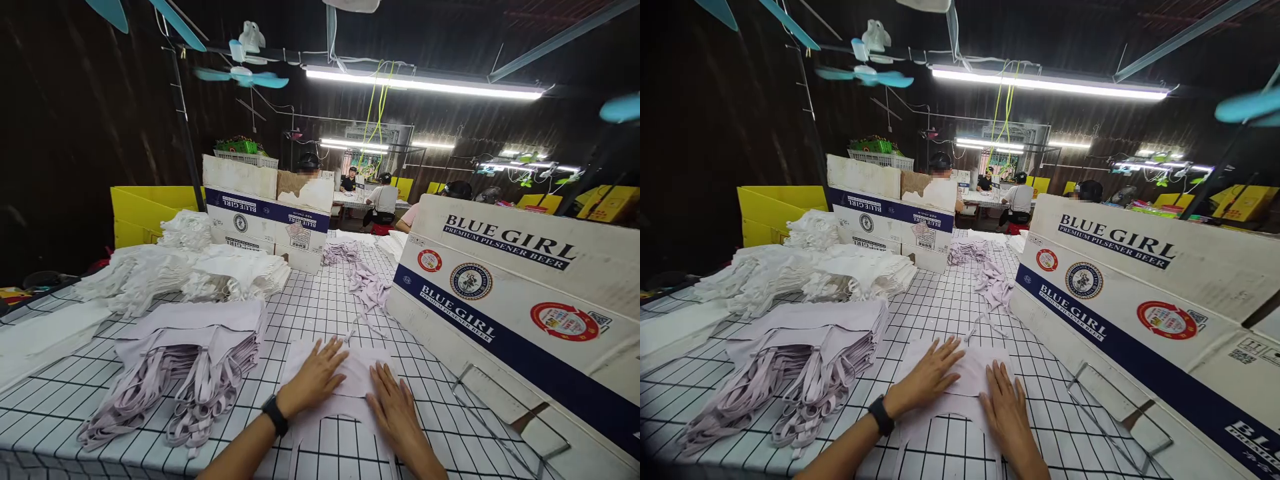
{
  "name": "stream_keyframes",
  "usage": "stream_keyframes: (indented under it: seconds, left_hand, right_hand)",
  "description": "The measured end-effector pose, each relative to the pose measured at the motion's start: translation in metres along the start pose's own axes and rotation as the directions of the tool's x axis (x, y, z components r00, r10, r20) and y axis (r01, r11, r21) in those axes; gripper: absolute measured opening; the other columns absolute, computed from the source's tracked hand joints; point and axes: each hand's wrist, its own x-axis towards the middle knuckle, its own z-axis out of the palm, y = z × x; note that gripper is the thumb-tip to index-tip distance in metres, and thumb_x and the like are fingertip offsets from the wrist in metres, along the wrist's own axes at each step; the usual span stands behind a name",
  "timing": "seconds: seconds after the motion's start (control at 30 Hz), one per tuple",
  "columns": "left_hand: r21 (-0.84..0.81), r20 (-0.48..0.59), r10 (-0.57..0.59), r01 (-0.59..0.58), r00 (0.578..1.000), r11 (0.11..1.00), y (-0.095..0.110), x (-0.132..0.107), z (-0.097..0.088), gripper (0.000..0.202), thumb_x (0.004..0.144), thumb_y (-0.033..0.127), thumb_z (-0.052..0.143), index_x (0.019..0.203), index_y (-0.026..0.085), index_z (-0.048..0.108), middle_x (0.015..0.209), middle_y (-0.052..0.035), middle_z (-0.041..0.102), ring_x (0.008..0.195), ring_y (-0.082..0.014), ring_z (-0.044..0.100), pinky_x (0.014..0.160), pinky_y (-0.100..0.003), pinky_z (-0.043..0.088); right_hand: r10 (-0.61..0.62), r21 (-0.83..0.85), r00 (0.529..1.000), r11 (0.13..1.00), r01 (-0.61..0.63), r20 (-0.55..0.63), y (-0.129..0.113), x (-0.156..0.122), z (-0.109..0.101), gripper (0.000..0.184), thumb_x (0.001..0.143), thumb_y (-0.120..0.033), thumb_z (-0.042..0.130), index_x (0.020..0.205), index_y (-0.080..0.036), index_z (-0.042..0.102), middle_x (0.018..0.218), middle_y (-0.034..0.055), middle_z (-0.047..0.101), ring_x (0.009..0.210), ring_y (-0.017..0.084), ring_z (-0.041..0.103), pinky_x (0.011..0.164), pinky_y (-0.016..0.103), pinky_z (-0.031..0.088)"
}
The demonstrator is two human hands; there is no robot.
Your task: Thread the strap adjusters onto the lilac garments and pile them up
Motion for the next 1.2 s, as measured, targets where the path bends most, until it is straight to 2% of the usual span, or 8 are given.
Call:
stream_keyframes:
  seconds: [0.1,0.2,0.43,0.6,0.8,0.93,1.1,1.2]
  left_hand:
    - [-0.047,0.014,0.08,-0.08,0.997,0.996,0.019,0.026,0.014,0.052,0.107,0.042,0.043,0.157,0.028,0.039,0.168,-0.0084,0.031,0.157,-0.0289,0.026,0.127,-0.059,0.025]
    - [-0.092,0.02,0.123,-0.121,0.992,0.988,0.029,0.042,0.029,0.052,0.109,0.045,0.036,0.158,0.028,0.037,0.168,-0.0076,0.031,0.157,-0.0276,0.027,0.128,-0.057,0.025]
    - [-0.062,0.019,0.14,-0.138,0.99,0.988,0.033,0.045,0.047,0.055,0.109,0.053,0.029,0.158,0.029,0.037,0.166,-0.008,0.035,0.155,-0.0271,0.032,0.127,-0.056,0.025]
    - [0.028,-0.023,0.167,-0.167,0.986,0.986,0.033,0.043,0.048,0.053,0.11,0.049,0.031,0.159,0.028,0.036,0.165,-0.007,0.036,0.154,-0.0246,0.033,0.128,-0.05,0.025]
    - [-0.032,0.019,0.143,-0.142,0.99,0.989,0.033,0.043,0.047,0.054,0.109,0.051,0.029,0.159,0.03,0.034,0.168,-0.0062,0.031,0.156,-0.0251,0.03,0.129,-0.053,0.021]
    - [-0.032,0.007,0.15,-0.15,0.989,0.988,0.034,0.043,0.046,0.053,0.109,0.049,0.031,0.158,0.028,0.037,0.167,-0.0073,0.032,0.156,-0.0258,0.03,0.129,-0.054,0.021]
    - [-0.063,0.042,0.137,-0.134,0.99,0.989,0.036,0.042,0.04,0.057,0.108,0.055,0.031,0.16,0.031,0.032,0.168,-0.0078,0.031,0.157,-0.0267,0.027,0.129,-0.057,0.021]
    - [-0.067,0.056,0.134,-0.13,0.989,0.989,0.038,0.042,0.038,0.057,0.108,0.058,0.03,0.158,0.033,0.037,0.168,-0.0076,0.03,0.157,-0.0277,0.027,0.129,-0.058,0.02]
  right_hand:
    - [0.03,-0.038,0.999,0.999,-0.029,0.023,-0.001,-0.005,0.004,0.064,0.105,-0.054,0.031,0.161,-0.023,0.037,0.166,0.0087,0.031,0.156,0.032,0.026,0.124,0.064,0.022]
    - [0.054,-0.062,0.998,0.997,-0.053,0.02,0.001,-0.006,0.007,0.065,0.105,-0.056,0.03,0.161,-0.023,0.037,0.166,0.0082,0.03,0.155,0.032,0.028,0.124,0.064,0.022]
    - [0.035,-0.059,0.998,0.998,-0.038,-0.046,0.008,-0.005,0.02,0.065,0.105,-0.055,0.03,0.161,-0.024,0.036,0.166,0.0076,0.032,0.155,0.031,0.03,0.123,0.062,0.026]
    - [0.029,-0.077,0.993,0.996,-0.037,-0.111,0.009,-0.015,0.024,0.062,0.106,-0.053,0.03,0.159,-0.025,0.043,0.164,0.0076,0.036,0.153,0.03,0.035,0.123,0.059,0.03]
    - [0.072,-0.12,0.978,0.988,-0.097,-0.196,0.014,-0.05,0.02,0.056,0.105,-0.045,0.03,0.153,-0.026,0.052,0.162,0.0075,0.041,0.15,0.032,0.041,0.116,0.062,0.038]
    - [0.108,-0.086,0.956,0.987,-0.136,-0.272,0.015,-0.07,0.016,0.052,0.103,-0.044,0.035,0.145,-0.028,0.061,0.158,0.0089,0.048,0.143,0.035,0.05,0.11,0.062,0.045]
    - [0.103,0.007,0.927,0.994,-0.108,-0.362,0.008,-0.083,0.015,0.048,0.101,-0.05,0.041,0.125,-0.028,0.076,0.144,0.0105,0.063,0.131,0.035,0.062,0.103,0.052,0.054]
    - [0.129,0.037,0.904,0.991,-0.125,-0.408,0.002,-0.09,0.017,0.051,0.1,-0.057,0.042,0.119,-0.027,0.078,0.138,0.0119,0.067,0.123,0.037,0.067,0.096,0.052,0.058]
